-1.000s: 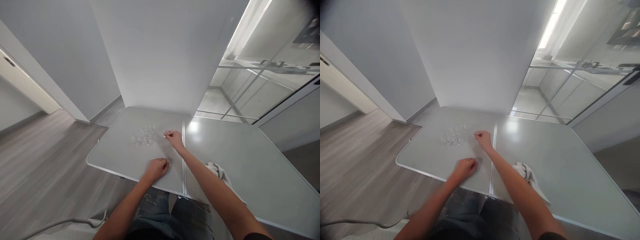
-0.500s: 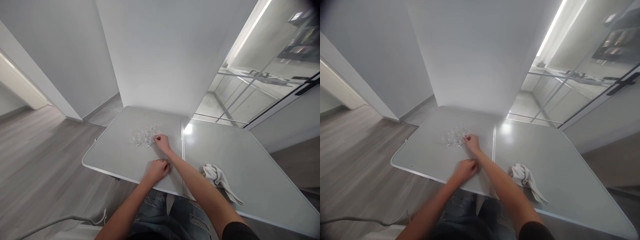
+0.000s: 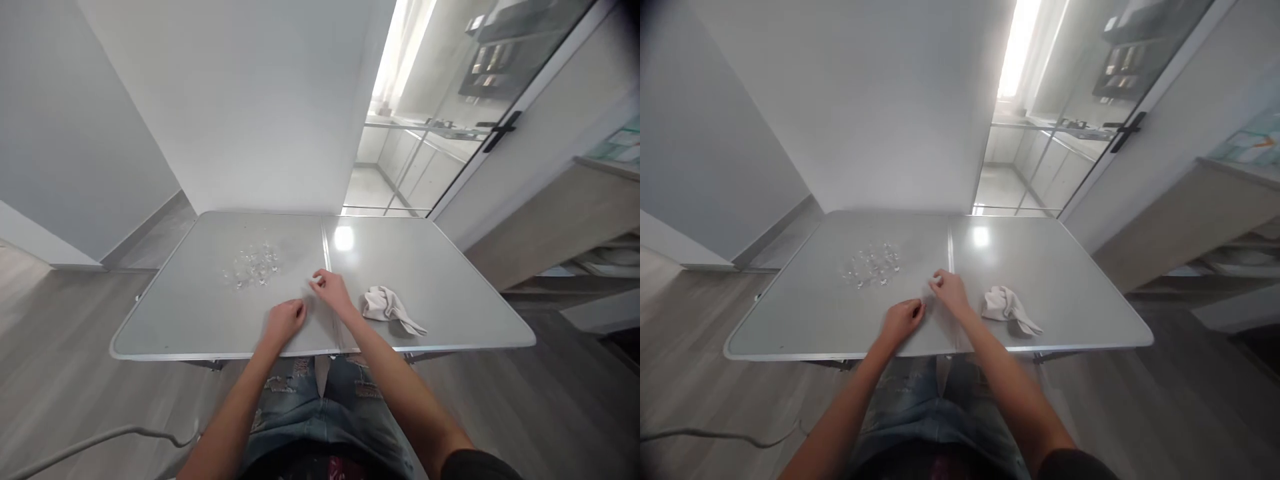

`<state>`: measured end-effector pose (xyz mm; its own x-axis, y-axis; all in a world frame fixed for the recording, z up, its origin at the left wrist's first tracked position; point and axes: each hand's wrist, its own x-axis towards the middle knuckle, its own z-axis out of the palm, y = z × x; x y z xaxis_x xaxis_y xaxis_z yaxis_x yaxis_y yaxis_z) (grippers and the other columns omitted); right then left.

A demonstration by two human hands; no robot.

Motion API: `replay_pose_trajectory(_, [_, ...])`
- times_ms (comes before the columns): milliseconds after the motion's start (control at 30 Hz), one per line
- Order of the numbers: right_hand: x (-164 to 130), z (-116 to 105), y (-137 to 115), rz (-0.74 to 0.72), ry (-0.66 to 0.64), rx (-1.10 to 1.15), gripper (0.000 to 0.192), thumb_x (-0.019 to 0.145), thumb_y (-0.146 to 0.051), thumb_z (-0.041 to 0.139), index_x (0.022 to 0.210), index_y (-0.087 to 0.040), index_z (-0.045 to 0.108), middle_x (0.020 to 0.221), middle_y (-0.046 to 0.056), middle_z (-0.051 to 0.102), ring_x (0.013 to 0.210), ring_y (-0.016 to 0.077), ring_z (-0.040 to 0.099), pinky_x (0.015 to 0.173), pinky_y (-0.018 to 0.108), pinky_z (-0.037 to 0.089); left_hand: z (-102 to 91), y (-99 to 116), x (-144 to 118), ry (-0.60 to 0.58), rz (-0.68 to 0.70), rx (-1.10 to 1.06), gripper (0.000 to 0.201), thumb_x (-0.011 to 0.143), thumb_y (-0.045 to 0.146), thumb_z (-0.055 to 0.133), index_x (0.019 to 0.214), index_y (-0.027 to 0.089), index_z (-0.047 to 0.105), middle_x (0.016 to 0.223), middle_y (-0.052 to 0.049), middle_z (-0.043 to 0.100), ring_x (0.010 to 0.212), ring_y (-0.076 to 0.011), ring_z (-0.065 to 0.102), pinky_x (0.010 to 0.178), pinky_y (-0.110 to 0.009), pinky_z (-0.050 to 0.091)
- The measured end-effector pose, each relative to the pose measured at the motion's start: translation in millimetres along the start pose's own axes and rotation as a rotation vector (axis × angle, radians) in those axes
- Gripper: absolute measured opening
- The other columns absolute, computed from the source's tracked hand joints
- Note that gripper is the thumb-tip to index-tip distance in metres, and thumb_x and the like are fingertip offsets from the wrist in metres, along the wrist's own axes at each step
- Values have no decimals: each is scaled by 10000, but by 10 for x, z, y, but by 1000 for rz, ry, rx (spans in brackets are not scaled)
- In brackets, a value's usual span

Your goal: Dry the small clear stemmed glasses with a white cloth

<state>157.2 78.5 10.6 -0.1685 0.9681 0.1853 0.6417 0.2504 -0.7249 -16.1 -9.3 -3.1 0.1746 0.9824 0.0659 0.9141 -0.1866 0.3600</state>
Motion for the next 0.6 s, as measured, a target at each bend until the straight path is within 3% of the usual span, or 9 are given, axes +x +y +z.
replay_pose_trajectory(167, [-718,-1025,643,180,329,-267,254,880,-435,595,874,-223,733,601,21,665,573,193,616,646,293,429,-5,50,3,31,4,36,355,1000,379,421,792,202,649,808,-79,706,726,-196,609,617,-296,250])
replay_pose_trajectory(233, [-905,-1268,841,135,285,-255,296,859,-489,621,901,-220,735,624,20,669,596,195,624,662,296,456,-5,65,-1,40,0,39,357,997,386,426,790,203,651,807,-81,703,725,-197,602,618,-294,245])
replay_pose_trajectory(333, [-1071,-1406,1020,-48,42,-258,388,751,-463,753,1078,-254,731,973,68,738,896,246,680,835,335,503,-19,76,-12,53,0,33,351,992,382,432,789,202,656,810,-85,703,727,-196,598,621,-291,251])
replay_pose_trajectory(433, [-1123,-1391,1078,-101,-24,-325,473,782,-342,716,1248,-276,679,1208,116,675,1113,286,617,960,383,467,-57,80,-42,81,9,6,346,983,368,439,774,195,653,797,-85,700,719,-190,595,625,-285,267])
replay_pose_trajectory(533, [-1094,-1380,1024,-60,10,-268,272,876,-304,569,1085,-249,734,1080,114,700,940,257,634,880,367,473,-90,150,-89,125,5,-99,355,971,371,448,737,187,642,755,-73,688,697,-181,587,643,-278,313])
replay_pose_trajectory(600, [-1056,-1405,905,-37,92,-112,248,898,-374,543,957,-222,730,911,82,699,785,227,608,789,346,475,-84,288,-109,159,7,-273,371,970,398,450,737,183,643,731,-61,680,688,-171,587,671,-274,367])
